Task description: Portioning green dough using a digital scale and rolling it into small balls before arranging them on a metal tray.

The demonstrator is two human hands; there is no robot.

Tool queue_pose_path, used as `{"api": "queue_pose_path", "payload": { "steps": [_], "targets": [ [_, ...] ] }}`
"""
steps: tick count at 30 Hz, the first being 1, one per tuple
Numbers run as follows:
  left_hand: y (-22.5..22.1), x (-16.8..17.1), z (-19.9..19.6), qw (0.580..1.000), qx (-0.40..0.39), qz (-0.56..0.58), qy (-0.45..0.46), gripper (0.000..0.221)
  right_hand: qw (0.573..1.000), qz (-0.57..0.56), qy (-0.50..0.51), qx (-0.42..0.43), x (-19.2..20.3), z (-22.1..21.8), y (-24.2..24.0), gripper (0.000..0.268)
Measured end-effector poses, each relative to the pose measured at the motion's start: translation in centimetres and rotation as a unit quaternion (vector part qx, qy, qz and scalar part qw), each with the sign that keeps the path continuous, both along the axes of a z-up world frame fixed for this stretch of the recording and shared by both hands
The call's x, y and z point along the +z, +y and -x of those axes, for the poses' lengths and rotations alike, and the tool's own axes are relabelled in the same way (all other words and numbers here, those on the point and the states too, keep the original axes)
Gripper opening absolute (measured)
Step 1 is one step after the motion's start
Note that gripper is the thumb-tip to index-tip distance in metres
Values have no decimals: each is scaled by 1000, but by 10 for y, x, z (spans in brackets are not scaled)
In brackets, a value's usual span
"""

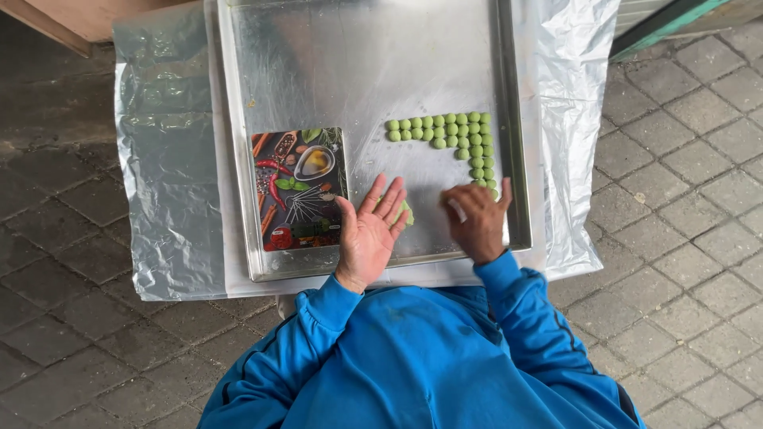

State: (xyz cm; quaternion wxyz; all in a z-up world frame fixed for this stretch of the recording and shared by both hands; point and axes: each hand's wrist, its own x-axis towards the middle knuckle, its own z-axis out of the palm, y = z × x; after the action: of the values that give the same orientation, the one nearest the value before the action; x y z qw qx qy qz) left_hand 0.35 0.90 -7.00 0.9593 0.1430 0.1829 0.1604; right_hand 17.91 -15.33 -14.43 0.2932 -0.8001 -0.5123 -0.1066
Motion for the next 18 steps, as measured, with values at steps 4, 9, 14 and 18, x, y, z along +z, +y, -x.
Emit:
{"api": "queue_pose_path", "payload": {
  "steps": [4,9,14,18],
  "targets": [
    [0,0,2,995,3,-95,43,92,995,36,-27,-90,-21,-47,-16,23],
    [-3,-1,4,990,11,-132,48,91,991,54,-57,-107,-24,-67,-8,19],
    [-1,-4,8,987,27,-145,55,87,991,49,-101,-76,-17,-72,2,9],
    [-1,-5,8,987,31,-146,56,88,992,45,-100,-62,-8,-70,6,5]
  ]
}}
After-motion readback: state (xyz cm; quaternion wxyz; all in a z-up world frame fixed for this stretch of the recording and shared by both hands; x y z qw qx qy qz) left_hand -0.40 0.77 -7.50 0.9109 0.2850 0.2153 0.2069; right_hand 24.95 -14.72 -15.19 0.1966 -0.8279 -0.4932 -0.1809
